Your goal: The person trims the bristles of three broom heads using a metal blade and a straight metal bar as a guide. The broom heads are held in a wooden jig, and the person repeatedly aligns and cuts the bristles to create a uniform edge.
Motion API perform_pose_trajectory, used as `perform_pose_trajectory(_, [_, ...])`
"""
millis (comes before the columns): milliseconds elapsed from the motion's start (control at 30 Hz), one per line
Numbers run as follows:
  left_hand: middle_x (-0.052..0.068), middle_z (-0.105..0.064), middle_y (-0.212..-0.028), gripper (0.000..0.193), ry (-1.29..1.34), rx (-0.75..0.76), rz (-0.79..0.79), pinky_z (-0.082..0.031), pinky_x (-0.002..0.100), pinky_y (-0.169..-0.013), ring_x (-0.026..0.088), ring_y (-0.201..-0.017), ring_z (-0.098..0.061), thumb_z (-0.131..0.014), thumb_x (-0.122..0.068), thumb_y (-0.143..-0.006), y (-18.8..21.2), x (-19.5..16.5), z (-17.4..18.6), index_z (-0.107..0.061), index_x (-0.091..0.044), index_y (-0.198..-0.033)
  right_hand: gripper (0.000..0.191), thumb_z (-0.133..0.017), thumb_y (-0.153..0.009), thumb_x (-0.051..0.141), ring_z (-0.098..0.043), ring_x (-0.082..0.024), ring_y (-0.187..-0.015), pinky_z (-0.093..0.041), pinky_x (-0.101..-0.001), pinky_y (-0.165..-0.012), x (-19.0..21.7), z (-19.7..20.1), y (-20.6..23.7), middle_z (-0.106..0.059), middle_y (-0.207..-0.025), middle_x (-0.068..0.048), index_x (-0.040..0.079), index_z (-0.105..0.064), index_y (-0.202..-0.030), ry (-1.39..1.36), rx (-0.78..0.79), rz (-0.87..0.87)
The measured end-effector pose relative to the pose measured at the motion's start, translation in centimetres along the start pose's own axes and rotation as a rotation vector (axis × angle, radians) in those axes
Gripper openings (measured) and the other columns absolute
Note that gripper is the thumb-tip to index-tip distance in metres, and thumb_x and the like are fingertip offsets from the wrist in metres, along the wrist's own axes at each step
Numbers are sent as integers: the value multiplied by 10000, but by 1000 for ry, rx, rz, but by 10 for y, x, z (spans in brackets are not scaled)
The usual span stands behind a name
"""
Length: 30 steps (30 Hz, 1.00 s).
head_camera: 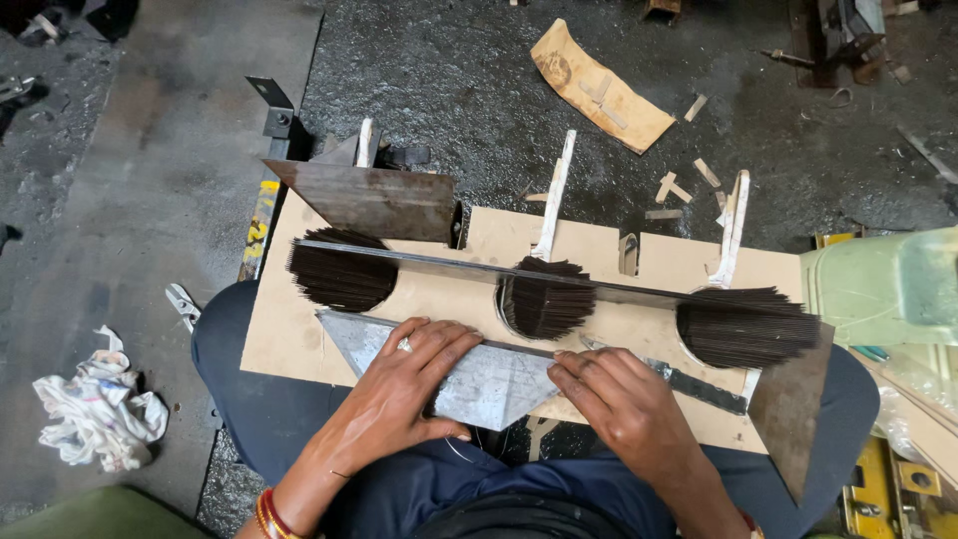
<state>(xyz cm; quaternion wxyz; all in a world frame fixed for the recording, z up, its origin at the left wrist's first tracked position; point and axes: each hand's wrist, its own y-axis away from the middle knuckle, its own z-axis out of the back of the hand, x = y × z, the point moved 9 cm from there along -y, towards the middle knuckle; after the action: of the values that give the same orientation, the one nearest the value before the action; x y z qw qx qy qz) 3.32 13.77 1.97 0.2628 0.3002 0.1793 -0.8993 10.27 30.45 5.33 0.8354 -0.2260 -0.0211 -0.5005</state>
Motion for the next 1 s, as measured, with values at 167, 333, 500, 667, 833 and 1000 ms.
perform_pose_trajectory(167, [157, -571, -1344, 989, -111, -11, 4, -320, 517, -1107, 343, -1258, -526, -828, -461, -615, 8, -5, 4, -479, -20, -1429, 327, -736, -815, 98, -691, -239, -957, -546, -361, -808, 2, 18, 4, -735, -1139, -119, -10, -725, -1123, -44, -52, -32])
perform_pose_trajectory(333, [66, -593, -1271, 701, -673, -153, -270, -399, 408, -972, 229, -1155, -562, -738, -358, -821, 24, -41, -4, -540, -86, -1436, 528, -763, -816, 252, -661, -237, -859, -511, -390, -767, -5, 15, 18, -711, -961, -71, -15, -703, -1267, -126, 68, -202])
perform_pose_trajectory(500, [-49, -587, -1134, 552, -860, -229, -412, -349, 329, -844, 129, -1038, -522, -634, -283, -1006, 24, -59, -17, -558, -190, -1546, 213, -756, -774, 137, -675, -213, -791, -510, -368, -731, -12, 13, 31, -692, -834, -43, 60, -744, -972, -225, -69, -302])
perform_pose_trajectory(667, [42, -661, -1080, 564, -642, -135, -236, -439, 385, -894, 175, -988, -623, -585, -197, -903, 3, -36, -6, -582, -126, -1462, 94, -746, -739, 84, -699, -207, -782, -520, -369, -730, -43, -8, 46, -706, -790, -36, 88, -742, -833, -234, -29, -470])
perform_pose_trajectory(833, [101, -682, -1071, 420, -421, -219, -114, -489, 440, -888, 221, -963, -660, -619, -135, -763, 6, -6, 32, -656, -28, -1168, 71, -786, -732, 129, -739, -185, -808, -556, -355, -748, -76, -30, 78, -750, -792, -31, 104, -771, -796, -267, 27, -576])
perform_pose_trajectory(1000, [101, -703, -902, 271, -151, -316, 62, -536, 384, -816, 214, -870, -696, -671, -26, -660, 9, 19, 45, -724, -14, -926, 211, -843, -785, 197, -761, -143, -885, -586, -359, -851, -116, -54, 137, -809, -815, 20, 88, -743, -936, -450, 19, -583])
